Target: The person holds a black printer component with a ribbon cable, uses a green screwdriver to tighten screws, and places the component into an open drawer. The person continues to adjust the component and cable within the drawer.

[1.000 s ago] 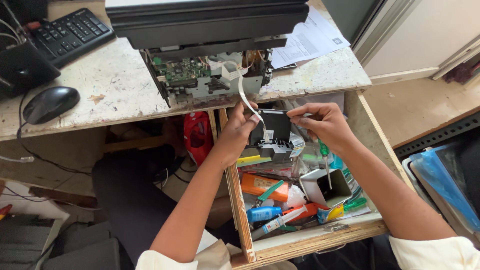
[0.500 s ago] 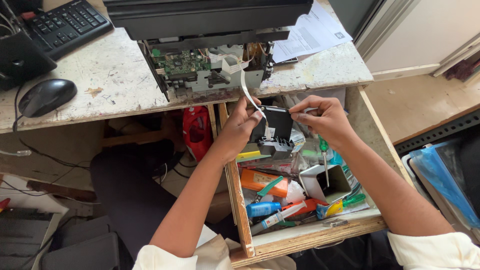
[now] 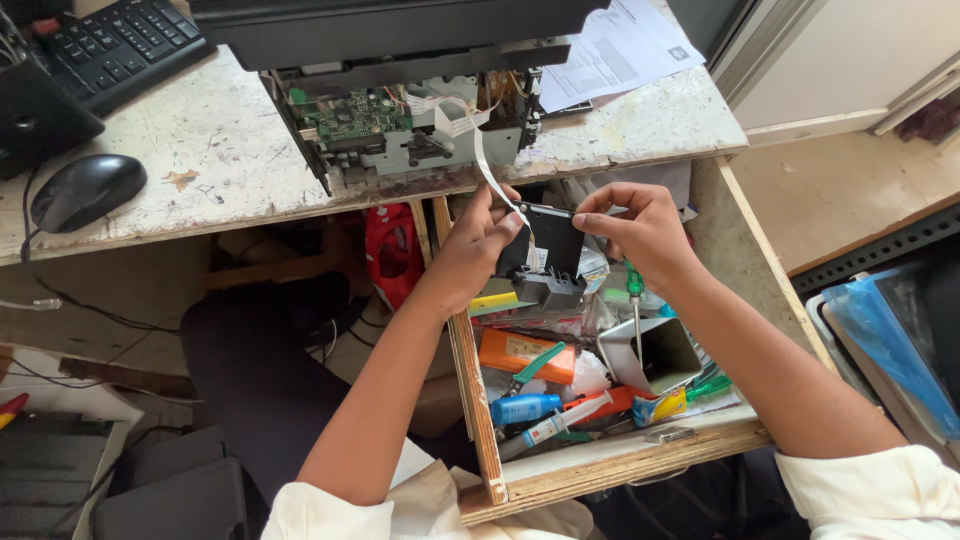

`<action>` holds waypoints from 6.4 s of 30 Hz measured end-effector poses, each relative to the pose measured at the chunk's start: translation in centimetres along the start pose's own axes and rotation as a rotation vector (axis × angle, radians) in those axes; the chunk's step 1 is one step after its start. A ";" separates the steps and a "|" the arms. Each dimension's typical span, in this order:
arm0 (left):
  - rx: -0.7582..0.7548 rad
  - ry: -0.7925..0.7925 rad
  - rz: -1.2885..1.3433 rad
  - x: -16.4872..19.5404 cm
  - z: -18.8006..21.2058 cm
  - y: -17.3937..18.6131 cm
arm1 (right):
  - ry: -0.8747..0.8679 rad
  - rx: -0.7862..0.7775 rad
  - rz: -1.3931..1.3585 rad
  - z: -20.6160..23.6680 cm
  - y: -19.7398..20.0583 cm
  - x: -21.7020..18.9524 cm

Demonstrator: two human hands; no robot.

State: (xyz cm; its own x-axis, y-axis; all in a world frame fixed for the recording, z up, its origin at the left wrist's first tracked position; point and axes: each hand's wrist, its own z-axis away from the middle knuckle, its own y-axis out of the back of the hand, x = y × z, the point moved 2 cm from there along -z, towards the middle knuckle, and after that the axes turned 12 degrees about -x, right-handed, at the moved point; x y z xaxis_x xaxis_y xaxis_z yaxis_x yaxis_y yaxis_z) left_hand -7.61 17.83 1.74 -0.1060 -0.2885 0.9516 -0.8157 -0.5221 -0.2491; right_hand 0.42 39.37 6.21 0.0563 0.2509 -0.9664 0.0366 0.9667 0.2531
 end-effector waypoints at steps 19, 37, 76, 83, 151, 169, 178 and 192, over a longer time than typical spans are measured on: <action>0.105 0.073 0.070 0.0 -0.3 0.0 | 0.018 0.004 0.001 -0.1 -0.3 -0.3; 0.152 0.051 -0.155 -1.2 -0.9 0.0 | 0.834 0.366 -0.129 4.2 4.7 -3.6; 0.150 0.090 -0.112 -0.3 -0.3 -0.4 | 0.269 -0.091 0.903 1.7 6.1 -4.0; 0.158 0.047 -0.098 -0.4 -0.5 -0.3 | 0.025 -0.322 0.834 0.5 6.2 -1.3; 0.185 0.048 -0.217 0.4 -0.8 -0.6 | 0.912 0.446 0.827 6.1 1.9 -5.4; 0.223 0.104 -0.299 1.0 -0.5 -0.8 | 1.002 0.417 0.962 6.6 1.0 -5.8; 0.230 0.082 -0.192 -0.1 -0.7 -0.1 | 1.183 0.236 1.041 6.8 0.4 -6.0; 0.314 0.056 -0.080 -0.5 -1.1 0.6 | 1.368 -0.054 1.310 7.3 -2.0 -6.5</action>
State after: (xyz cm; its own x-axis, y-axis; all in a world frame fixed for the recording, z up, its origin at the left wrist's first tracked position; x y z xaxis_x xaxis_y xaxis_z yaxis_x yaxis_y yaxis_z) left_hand -8.71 18.57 1.34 -0.0873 -0.1965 0.9766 -0.6081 -0.7660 -0.2085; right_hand 7.24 35.46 12.36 -0.7034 0.5629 0.4339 0.6050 0.1539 0.7812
